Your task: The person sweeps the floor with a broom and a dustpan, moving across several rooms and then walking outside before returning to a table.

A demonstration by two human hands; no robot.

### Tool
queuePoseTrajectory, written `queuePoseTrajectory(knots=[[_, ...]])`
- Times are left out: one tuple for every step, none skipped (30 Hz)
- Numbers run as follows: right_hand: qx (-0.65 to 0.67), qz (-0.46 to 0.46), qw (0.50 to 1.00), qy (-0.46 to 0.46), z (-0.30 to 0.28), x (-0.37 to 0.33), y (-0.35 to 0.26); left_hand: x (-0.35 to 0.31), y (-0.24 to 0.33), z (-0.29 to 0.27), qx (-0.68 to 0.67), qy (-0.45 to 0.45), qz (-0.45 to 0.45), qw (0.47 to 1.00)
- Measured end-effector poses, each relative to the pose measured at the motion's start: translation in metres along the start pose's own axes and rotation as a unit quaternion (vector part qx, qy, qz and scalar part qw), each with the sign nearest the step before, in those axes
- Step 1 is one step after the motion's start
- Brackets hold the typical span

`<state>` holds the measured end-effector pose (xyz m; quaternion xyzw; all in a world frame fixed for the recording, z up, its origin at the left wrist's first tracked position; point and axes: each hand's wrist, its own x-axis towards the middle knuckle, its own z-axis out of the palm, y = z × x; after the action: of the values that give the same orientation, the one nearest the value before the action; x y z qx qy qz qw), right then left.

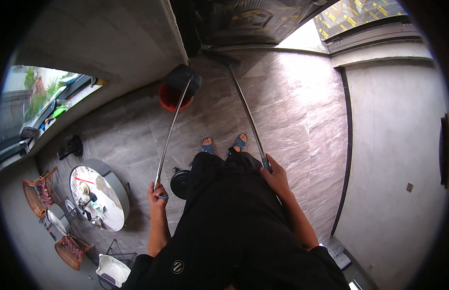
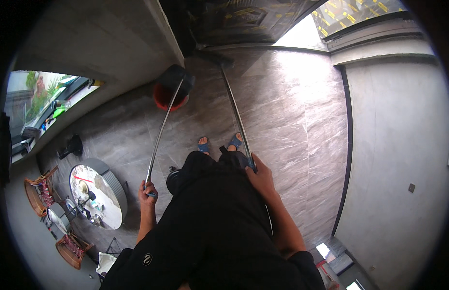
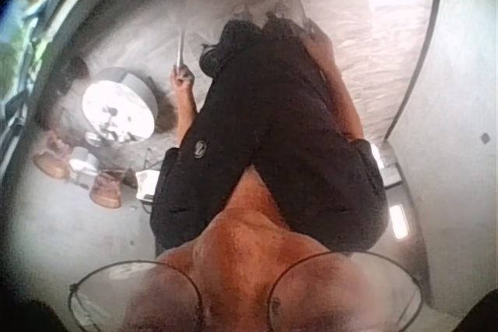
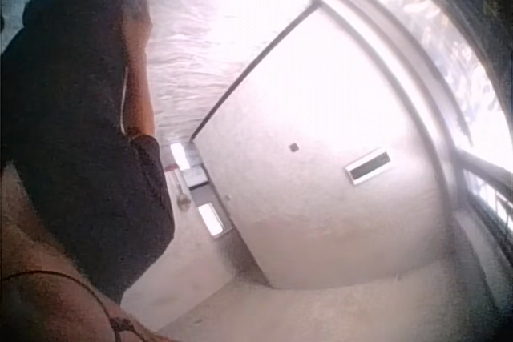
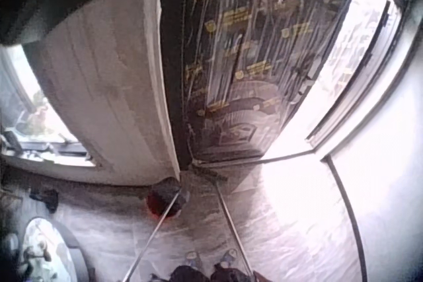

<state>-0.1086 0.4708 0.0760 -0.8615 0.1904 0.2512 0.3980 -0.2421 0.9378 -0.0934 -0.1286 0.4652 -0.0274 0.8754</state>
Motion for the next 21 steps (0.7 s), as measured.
queuePoseTrajectory(knots=[[-0.036,-0.021,0.999,0.004,-0.001,-0.003,0.003,0.002,0.001,0.001,-0.004,-0.003,-0.008,1.000],[-0.072,-0.042,0.996,0.008,-0.002,-0.005,0.005,0.002,0.003,0.002,-0.002,0.003,-0.005,1.000],[-0.071,-0.042,0.997,0.001,-0.002,-0.007,0.007,0.002,0.006,0.003,0.001,0.008,-0.002,1.000],[-0.069,-0.042,0.997,-0.007,-0.003,-0.007,0.007,0.003,0.008,0.003,0.003,0.013,0.002,1.000],[-0.068,-0.043,0.997,-0.014,-0.003,-0.007,0.007,0.002,0.011,0.004,-0.003,0.010,0.007,1.000],[-0.050,-0.032,0.998,-0.019,-0.002,-0.007,0.007,0.000,0.015,0.004,-0.006,0.012,0.009,1.000],[-0.031,-0.022,0.999,-0.022,0.000,-0.008,0.005,-0.003,0.017,0.007,-0.008,0.014,0.012,1.000],[-0.013,-0.011,1.000,-0.026,0.002,-0.009,0.004,-0.005,0.020,0.009,-0.011,0.017,0.014,1.000],[0.011,-0.010,1.000,-0.023,0.004,-0.009,0.006,-0.007,0.021,0.011,-0.006,0.007,0.006,1.000],[0.037,-0.011,0.999,-0.021,0.008,-0.008,0.008,-0.009,0.024,0.012,-0.006,0.008,0.005,1.000],[0.063,-0.012,0.998,-0.020,0.012,-0.009,0.010,-0.012,0.027,0.012,-0.007,0.009,0.005,1.000],[0.087,-0.004,0.996,-0.021,0.014,-0.010,0.012,-0.013,0.030,0.013,-0.007,0.009,0.004,1.000],[0.109,0.004,0.994,-0.022,0.015,-0.012,0.013,-0.015,0.029,0.014,-0.011,0.006,0.002,1.000],[0.132,0.012,0.991,-0.022,0.015,-0.012,0.013,-0.015,0.028,0.016,-0.007,0.006,0.000,1.000],[0.144,0.015,0.989,-0.025,0.015,-0.013,0.014,-0.015,0.026,0.018,-0.004,0.006,-0.002,1.000],[0.154,0.017,0.987,-0.031,0.013,-0.016,0.009,-0.016,0.027,0.017,-0.002,0.006,-0.002,1.000],[0.164,0.018,0.986,-0.036,0.010,-0.018,0.005,-0.015,0.028,0.016,-0.001,0.007,-0.004,1.000],[0.142,0.015,0.989,-0.047,0.006,-0.019,0.002,-0.014,0.028,0.016,0.003,0.005,-0.003,1.000],[0.119,0.010,0.991,-0.058,0.001,-0.019,-0.004,-0.011,0.029,0.015,0.008,0.001,-0.002,1.000],[0.096,0.005,0.993,-0.067,-0.004,-0.019,-0.007,-0.009,0.030,0.015,0.012,-0.003,-0.002,1.000],[0.093,0.005,0.993,-0.071,-0.006,-0.019,-0.005,-0.010,0.032,0.015,0.015,0.010,0.002,1.000]])
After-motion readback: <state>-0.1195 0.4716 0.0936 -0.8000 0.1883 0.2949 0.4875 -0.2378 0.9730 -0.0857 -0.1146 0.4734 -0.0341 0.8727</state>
